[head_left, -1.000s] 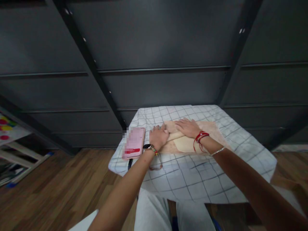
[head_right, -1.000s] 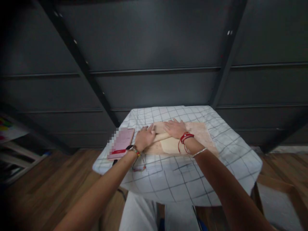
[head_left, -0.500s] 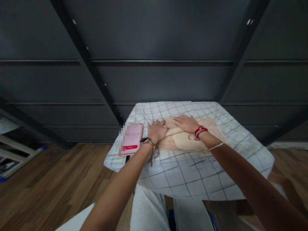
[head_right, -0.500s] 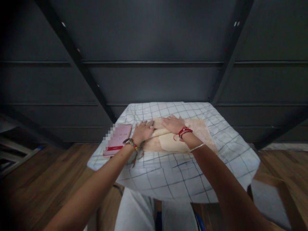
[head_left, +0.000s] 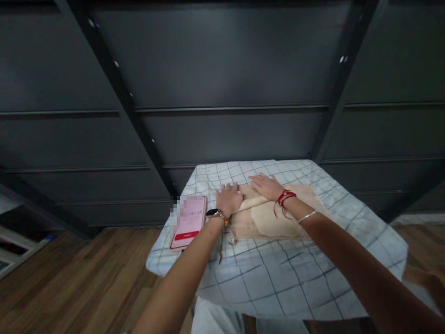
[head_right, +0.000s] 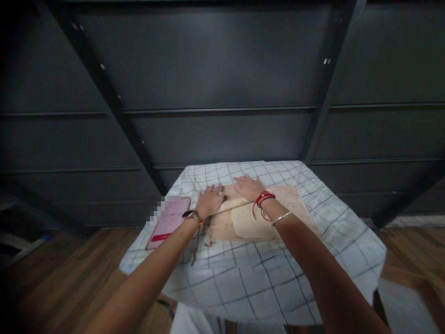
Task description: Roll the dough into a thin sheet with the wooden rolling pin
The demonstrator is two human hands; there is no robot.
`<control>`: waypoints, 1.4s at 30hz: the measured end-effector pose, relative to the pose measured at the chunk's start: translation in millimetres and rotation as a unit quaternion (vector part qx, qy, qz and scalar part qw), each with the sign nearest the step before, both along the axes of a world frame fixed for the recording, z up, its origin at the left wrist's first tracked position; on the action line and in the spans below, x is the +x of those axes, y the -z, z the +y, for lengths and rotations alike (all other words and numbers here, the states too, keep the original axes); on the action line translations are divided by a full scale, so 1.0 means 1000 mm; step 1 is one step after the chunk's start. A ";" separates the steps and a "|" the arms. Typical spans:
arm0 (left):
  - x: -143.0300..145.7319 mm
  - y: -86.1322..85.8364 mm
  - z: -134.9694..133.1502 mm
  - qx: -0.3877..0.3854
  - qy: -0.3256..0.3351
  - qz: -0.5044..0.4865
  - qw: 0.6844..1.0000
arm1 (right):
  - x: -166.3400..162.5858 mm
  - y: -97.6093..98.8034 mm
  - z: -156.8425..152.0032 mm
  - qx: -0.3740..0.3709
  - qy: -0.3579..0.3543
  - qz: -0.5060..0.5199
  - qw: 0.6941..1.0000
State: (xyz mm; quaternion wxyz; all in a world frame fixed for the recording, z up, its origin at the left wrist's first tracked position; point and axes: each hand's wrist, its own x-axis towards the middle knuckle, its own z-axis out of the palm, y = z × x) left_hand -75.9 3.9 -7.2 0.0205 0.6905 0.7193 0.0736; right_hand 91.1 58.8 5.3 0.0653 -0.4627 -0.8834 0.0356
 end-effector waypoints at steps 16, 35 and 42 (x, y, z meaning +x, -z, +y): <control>0.010 -0.006 -0.008 0.028 0.016 0.039 0.999 | -0.009 0.002 0.017 -0.009 -0.028 0.010 1.000; 0.022 -0.011 -0.025 0.009 0.076 0.110 0.991 | 0.007 -0.005 -0.023 -0.040 -0.053 0.049 0.997; 0.035 0.000 -0.066 0.043 0.127 0.049 0.990 | 0.036 0.012 -0.056 -0.086 -0.083 0.042 0.992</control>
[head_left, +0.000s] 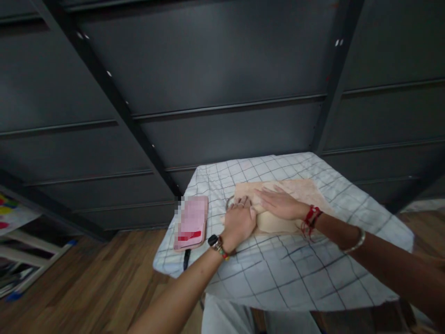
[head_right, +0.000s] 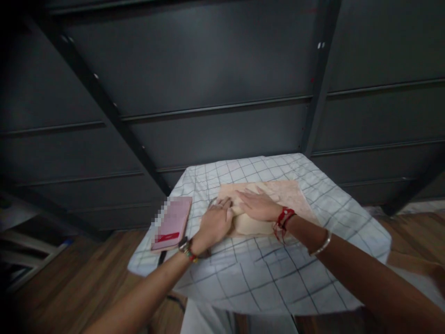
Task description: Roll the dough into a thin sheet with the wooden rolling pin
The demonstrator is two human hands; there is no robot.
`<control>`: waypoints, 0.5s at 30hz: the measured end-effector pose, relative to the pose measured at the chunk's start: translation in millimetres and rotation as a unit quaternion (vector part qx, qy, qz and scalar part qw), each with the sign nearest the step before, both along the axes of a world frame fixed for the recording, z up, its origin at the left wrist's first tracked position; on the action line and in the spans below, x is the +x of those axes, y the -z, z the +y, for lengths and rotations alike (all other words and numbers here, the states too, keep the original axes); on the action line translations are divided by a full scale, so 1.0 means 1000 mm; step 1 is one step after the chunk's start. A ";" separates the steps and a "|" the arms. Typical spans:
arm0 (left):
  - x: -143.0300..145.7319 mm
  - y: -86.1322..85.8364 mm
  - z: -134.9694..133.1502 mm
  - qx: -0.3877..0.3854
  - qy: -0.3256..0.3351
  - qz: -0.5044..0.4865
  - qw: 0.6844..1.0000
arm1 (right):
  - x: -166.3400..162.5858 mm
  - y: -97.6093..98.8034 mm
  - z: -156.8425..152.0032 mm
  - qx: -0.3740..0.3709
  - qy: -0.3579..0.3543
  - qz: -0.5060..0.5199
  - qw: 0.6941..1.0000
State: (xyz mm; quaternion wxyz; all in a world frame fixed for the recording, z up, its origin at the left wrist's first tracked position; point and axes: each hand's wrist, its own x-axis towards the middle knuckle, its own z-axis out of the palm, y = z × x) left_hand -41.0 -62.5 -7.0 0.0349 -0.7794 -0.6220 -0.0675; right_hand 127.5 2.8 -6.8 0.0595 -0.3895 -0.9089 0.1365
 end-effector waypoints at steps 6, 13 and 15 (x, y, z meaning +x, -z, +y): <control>-0.003 -0.010 0.044 -0.005 -0.066 0.014 0.998 | -0.019 -0.009 0.033 -0.029 0.091 0.009 0.995; -0.007 -0.007 0.018 -0.063 0.025 0.005 0.998 | -0.001 0.000 0.009 -0.026 -0.007 0.033 0.999; -0.006 -0.008 0.025 -0.063 0.003 0.006 0.998 | -0.002 -0.002 0.011 -0.028 0.005 0.043 0.999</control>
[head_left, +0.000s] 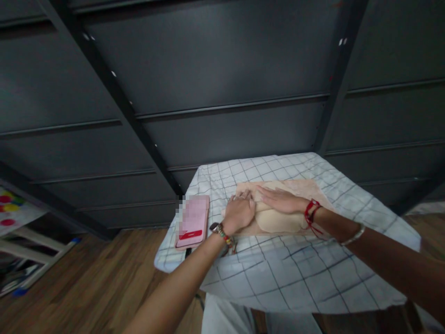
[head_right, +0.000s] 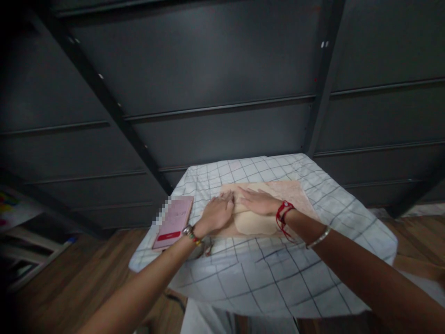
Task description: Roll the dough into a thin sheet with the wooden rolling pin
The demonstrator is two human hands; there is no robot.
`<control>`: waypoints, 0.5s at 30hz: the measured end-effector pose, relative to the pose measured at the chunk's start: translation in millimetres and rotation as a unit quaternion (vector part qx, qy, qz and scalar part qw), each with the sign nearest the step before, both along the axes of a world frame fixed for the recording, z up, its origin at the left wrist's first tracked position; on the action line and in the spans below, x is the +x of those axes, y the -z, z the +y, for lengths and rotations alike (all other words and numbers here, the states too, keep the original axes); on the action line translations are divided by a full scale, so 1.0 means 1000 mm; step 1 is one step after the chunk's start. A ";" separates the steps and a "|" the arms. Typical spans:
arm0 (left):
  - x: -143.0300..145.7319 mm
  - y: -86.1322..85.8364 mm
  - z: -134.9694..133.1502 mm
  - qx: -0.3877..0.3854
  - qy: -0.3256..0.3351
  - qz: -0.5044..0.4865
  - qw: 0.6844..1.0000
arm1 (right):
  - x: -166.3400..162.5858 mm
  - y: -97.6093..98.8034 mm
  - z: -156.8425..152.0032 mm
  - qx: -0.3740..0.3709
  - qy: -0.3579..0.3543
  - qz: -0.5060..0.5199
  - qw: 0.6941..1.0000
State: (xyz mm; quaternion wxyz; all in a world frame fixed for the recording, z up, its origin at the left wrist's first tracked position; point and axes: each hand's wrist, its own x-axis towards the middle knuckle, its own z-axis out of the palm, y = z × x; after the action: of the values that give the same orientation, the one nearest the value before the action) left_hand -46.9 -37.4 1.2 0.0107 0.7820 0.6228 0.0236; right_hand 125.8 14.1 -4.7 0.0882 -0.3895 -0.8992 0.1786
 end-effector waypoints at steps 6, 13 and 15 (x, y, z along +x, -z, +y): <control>0.001 -0.006 0.020 -0.042 -0.056 -0.003 0.998 | -0.014 -0.010 0.013 0.006 0.073 -0.019 0.997; 0.001 -0.005 -0.008 -0.011 -0.008 -0.034 0.999 | 0.001 0.004 0.003 0.000 0.017 -0.056 0.998; 0.004 -0.009 0.000 -0.001 -0.037 -0.035 0.999 | -0.005 0.003 0.013 0.019 0.062 -0.052 0.997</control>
State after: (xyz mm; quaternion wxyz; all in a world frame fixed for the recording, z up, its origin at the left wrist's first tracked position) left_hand -43.4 -37.2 10.7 0.0323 0.7573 0.6502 0.0514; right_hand 121.2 26.7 -7.4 0.0597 -0.4517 -0.8798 0.1356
